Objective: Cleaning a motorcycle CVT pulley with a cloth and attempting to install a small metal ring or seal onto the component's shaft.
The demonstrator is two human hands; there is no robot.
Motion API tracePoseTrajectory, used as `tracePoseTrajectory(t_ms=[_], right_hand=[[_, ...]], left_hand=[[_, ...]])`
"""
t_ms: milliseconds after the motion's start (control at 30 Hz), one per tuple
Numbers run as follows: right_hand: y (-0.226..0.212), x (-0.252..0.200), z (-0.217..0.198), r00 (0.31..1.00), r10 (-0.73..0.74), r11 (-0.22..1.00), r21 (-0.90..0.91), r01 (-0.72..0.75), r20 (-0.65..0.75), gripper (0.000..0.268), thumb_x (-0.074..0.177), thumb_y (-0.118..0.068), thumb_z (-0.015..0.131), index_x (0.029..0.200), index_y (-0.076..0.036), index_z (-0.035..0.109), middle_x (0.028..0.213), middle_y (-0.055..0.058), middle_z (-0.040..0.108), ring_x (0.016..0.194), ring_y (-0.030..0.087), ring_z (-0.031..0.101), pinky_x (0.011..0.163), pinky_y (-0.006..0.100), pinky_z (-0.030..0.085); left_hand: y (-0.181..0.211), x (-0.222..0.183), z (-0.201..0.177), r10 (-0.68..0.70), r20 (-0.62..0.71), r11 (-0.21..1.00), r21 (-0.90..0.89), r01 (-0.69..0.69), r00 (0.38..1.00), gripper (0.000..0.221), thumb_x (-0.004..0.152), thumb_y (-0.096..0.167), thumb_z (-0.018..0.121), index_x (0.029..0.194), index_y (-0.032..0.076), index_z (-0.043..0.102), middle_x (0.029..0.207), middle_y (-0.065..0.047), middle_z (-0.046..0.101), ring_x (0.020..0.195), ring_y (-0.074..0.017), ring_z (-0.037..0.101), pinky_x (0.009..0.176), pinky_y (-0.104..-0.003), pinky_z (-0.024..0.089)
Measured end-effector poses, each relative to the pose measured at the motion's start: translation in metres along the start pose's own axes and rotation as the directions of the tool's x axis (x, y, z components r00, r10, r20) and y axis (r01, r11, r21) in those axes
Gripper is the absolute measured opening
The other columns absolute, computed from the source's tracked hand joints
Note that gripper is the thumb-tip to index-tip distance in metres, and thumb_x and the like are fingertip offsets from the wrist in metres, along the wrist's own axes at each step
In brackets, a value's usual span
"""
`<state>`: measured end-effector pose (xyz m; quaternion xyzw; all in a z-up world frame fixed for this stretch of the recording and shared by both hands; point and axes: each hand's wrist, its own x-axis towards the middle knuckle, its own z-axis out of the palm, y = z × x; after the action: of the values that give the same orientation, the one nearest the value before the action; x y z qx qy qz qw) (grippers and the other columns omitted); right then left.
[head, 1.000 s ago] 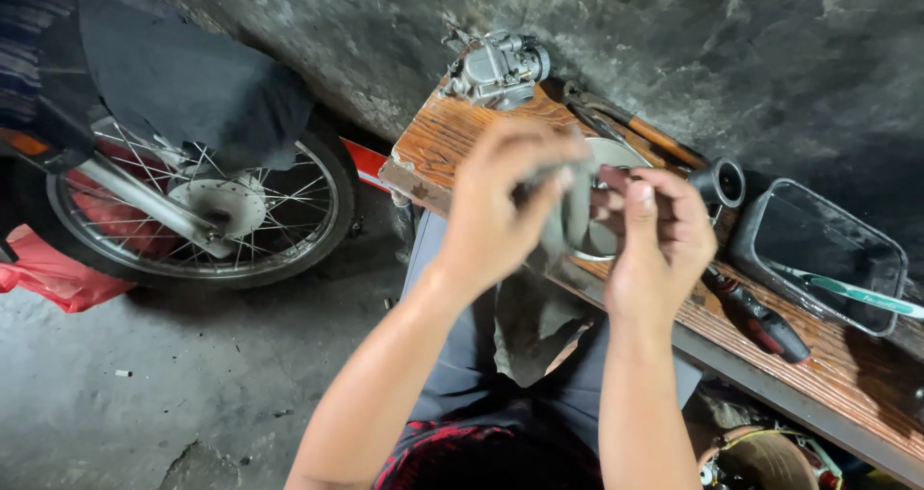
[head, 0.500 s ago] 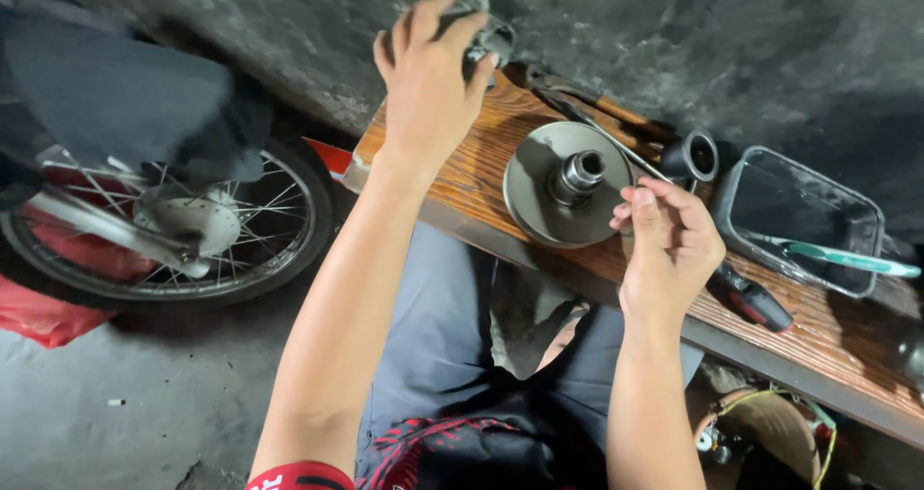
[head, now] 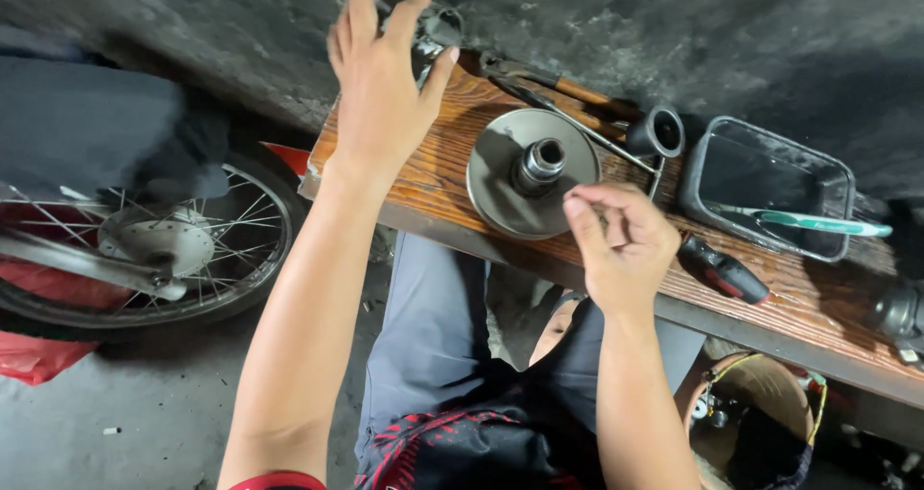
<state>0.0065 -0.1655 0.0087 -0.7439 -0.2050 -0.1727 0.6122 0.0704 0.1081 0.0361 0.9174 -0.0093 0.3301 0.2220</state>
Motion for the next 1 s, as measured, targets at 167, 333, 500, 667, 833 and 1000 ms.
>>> tracePoseTrajectory(t_ms=[167, 333, 500, 667, 833, 1000], right_hand=[[-0.001, -0.002, 0.002, 0.999, -0.016, 1.000, 0.021, 0.015, 0.029, 0.010, 0.094, 0.003, 0.077, 0.103, 0.000, 0.071, 0.096, 0.013, 0.073, 0.091, 0.020, 0.071, 0.086, 0.026, 0.058], [0.004, -0.001, -0.002, 0.999, -0.046, 0.998, -0.040, 0.046, -0.002, 0.012, 0.095, -0.001, 0.079, 0.105, -0.001, 0.073, 0.096, 0.011, 0.071, 0.074, 0.010, 0.058, 0.059, 0.019, 0.036], [0.013, -0.002, -0.008, 0.995, -0.096, 0.993, 0.061, 0.098, -0.037, 0.014, 0.090, 0.011, 0.079, 0.102, 0.012, 0.071, 0.095, 0.021, 0.071, 0.088, 0.021, 0.070, 0.077, 0.034, 0.058], [0.020, -0.004, -0.008, 0.992, -0.113, 0.993, -0.018, 0.112, -0.052, 0.015, 0.088, 0.010, 0.084, 0.099, 0.011, 0.073, 0.093, 0.021, 0.072, 0.084, 0.021, 0.070, 0.075, 0.036, 0.057], [0.010, -0.004, 0.002, 0.983, -0.181, 0.978, -0.116, 0.175, -0.045, 0.015, 0.085, 0.008, 0.088, 0.095, 0.006, 0.077, 0.088, 0.020, 0.073, 0.082, 0.027, 0.071, 0.075, 0.040, 0.057], [0.006, -0.005, 0.008, 0.985, -0.163, 0.973, -0.173, 0.150, -0.060, 0.014, 0.086, 0.001, 0.090, 0.095, -0.001, 0.079, 0.088, 0.012, 0.076, 0.087, 0.027, 0.072, 0.087, 0.036, 0.052]], left_hand=[[0.039, 0.001, -0.013, 0.277, 0.024, 0.920, -0.295, -0.258, 0.960, 0.042, 0.104, 0.041, 0.071, 0.131, 0.009, 0.066, 0.146, -0.016, 0.042, 0.142, -0.0369, 0.037, 0.118, -0.066, 0.032], [0.071, -0.007, -0.016, 0.520, 0.500, 0.738, -0.671, -0.070, 0.692, 0.058, 0.096, 0.010, 0.072, 0.149, 0.008, 0.049, 0.158, -0.015, 0.046, 0.150, -0.0304, 0.039, 0.125, -0.047, 0.027], [0.066, -0.014, -0.001, 0.471, 0.314, 0.641, -0.764, -0.075, 0.824, 0.032, 0.086, 0.006, 0.079, 0.117, 0.007, 0.073, 0.111, -0.014, 0.076, 0.108, -0.0373, 0.072, 0.096, -0.047, 0.055], [0.063, -0.029, 0.026, 0.277, 0.151, 0.760, -0.638, -0.120, 0.949, 0.042, 0.066, 0.032, 0.097, 0.095, 0.014, 0.073, 0.082, -0.003, 0.069, 0.083, -0.0260, 0.072, 0.078, -0.039, 0.057], [0.071, -0.033, 0.029, 0.095, 0.027, 0.844, -0.532, -0.066, 0.995, 0.050, 0.063, 0.043, 0.099, 0.082, 0.016, 0.062, 0.069, 0.002, 0.051, 0.068, -0.0204, 0.064, 0.067, -0.033, 0.054], [0.064, -0.039, 0.018, 0.120, -0.159, 0.768, -0.610, -0.193, 0.980, 0.019, 0.096, 0.031, 0.078, 0.103, 0.015, 0.070, 0.090, 0.001, 0.065, 0.087, -0.0228, 0.071, 0.082, -0.036, 0.059]])
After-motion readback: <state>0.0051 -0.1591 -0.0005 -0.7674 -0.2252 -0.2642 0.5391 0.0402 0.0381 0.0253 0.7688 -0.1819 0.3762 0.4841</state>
